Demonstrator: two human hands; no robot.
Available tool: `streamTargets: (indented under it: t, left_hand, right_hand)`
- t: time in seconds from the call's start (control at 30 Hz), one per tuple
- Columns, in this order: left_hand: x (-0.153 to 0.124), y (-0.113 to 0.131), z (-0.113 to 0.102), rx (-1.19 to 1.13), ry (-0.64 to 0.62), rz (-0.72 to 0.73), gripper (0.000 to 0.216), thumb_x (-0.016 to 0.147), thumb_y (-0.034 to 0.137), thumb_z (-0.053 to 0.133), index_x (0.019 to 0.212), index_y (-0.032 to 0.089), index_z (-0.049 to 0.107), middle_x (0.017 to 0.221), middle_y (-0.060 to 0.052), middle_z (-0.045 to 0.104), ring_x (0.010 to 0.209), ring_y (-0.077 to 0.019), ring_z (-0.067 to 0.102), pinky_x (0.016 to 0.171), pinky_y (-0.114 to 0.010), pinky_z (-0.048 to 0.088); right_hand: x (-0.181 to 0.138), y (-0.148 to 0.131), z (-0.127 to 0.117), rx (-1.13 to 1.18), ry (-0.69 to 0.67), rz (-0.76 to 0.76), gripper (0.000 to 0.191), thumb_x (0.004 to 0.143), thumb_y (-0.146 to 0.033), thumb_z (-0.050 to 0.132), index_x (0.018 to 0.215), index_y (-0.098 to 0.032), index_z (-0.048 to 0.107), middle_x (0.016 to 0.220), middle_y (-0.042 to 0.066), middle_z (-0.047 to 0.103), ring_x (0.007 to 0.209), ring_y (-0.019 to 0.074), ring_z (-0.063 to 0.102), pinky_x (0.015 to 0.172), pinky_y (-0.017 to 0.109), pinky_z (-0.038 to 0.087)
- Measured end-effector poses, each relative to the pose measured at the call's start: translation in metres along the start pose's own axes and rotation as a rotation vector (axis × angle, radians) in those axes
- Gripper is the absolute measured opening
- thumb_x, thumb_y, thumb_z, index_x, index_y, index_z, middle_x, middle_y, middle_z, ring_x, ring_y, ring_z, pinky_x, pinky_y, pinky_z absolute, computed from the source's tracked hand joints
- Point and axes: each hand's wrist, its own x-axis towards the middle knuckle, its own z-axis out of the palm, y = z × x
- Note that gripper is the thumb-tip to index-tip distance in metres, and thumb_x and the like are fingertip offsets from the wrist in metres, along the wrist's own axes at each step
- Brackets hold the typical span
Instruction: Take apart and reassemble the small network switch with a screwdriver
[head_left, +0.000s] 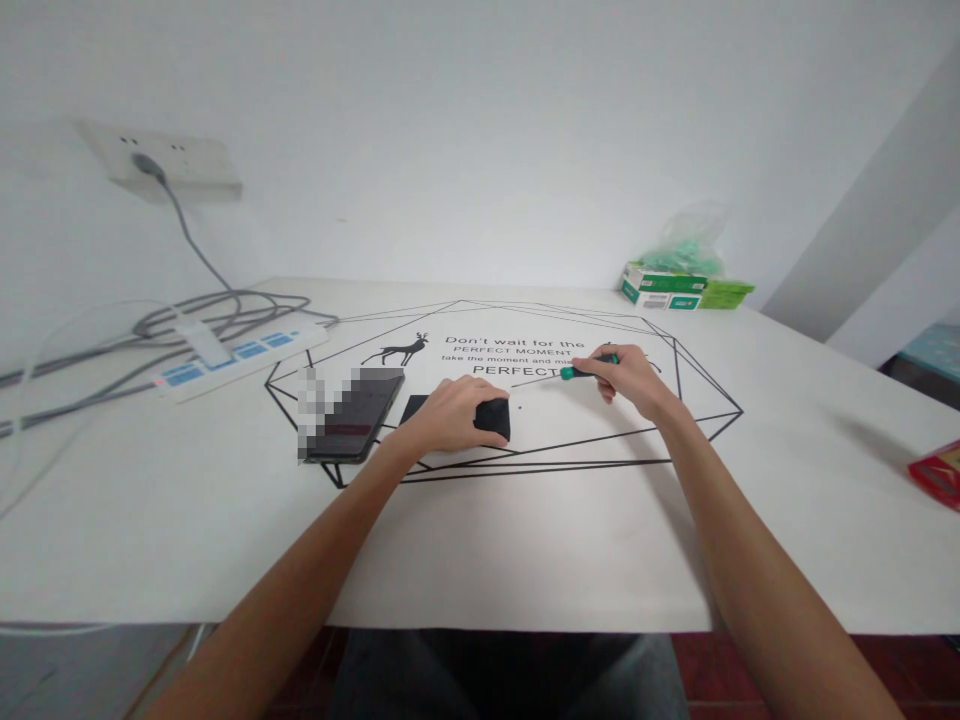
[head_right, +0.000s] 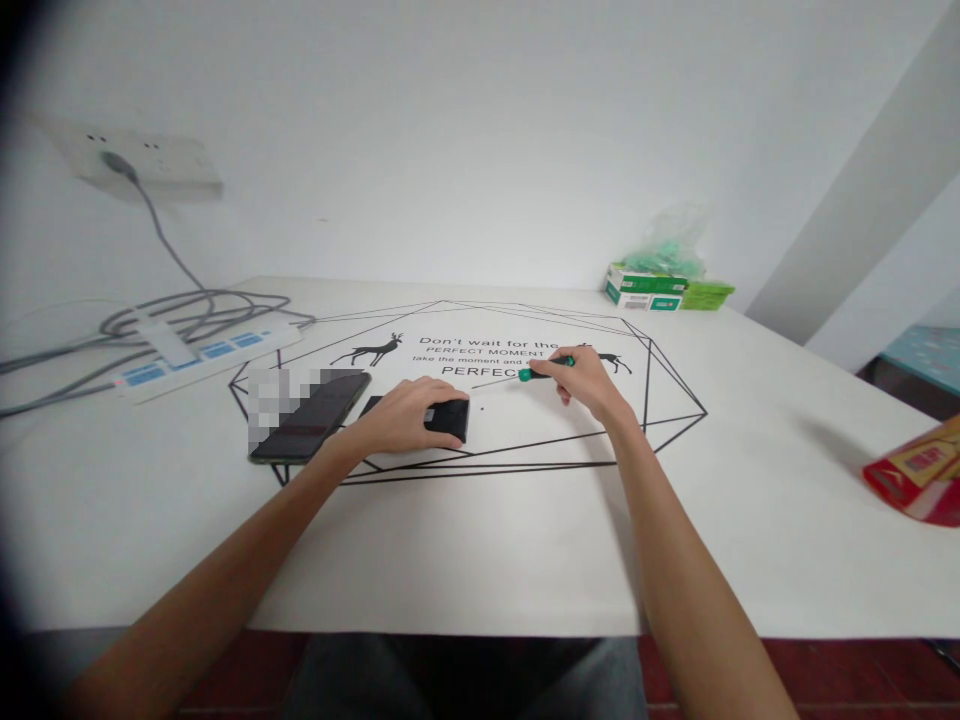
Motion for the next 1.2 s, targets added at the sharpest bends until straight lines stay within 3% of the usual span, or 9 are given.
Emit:
streamTargets:
  t: [0.2,0.4,0.77,1.2]
  left_hand:
    - [-0.0037,0.0023,-0.0056,-0.022,-0.032,-0.022,0.074,0.068,0.053,0.078,0.132,0.023,0.057,0.130,-0.010,0.063,0.121,-0.0323,0.055,0.102,-0.042,0.040]
    - [-0.0040,0.0024,-0.0045,-0.004,-0.068,-0.024,0.077,0.070,0.053,0.075,0.137,0.022,0.053,0.130,-0.012,0.060,0.121,-0.0333,0.053,0.101,-0.043,0.040]
    - [-0.0037,0.0037,-0.0054,-0.008,-0.085,-0.029,0.079,0.070,0.054,0.074,0.138,0.019,0.053,0.131,-0.013,0.058,0.122,-0.0331,0.052,0.101,-0.041,0.039]
    - [-0.0019,0.0019,0.0032,-0.022,0.044,0.013,0.066,0.073,0.053,0.074,0.129,0.021,0.061,0.123,-0.012,0.064,0.115,-0.0321,0.057,0.099,-0.043,0.042]
  right_hand:
    - [-0.0019,-0.0063,-0.0034,-0.021,0.075,-0.027,0.029,0.068,-0.038,0.078,0.061,-0.017,0.059,0.035,-0.005,0.045,0.033,0.0087,0.038,0.040,0.025,0.031]
    - [-0.0041,-0.0065,-0.0022,-0.240,0.056,-0.031,0.027,0.071,-0.039,0.075,0.061,-0.017,0.062,0.032,-0.005,0.044,0.033,0.0103,0.042,0.047,0.026,0.037]
    - [-0.0033,-0.0031,0.0002,-0.246,0.013,-0.016,0.027,0.072,-0.039,0.073,0.060,-0.017,0.061,0.033,-0.004,0.046,0.034,0.0105,0.043,0.049,0.027,0.039]
    - [-0.0016,-0.0032,0.0005,-0.232,0.041,-0.054,0.029,0.071,-0.040,0.073,0.060,-0.016,0.062,0.033,-0.004,0.047,0.033,0.0112,0.044,0.048,0.027,0.039]
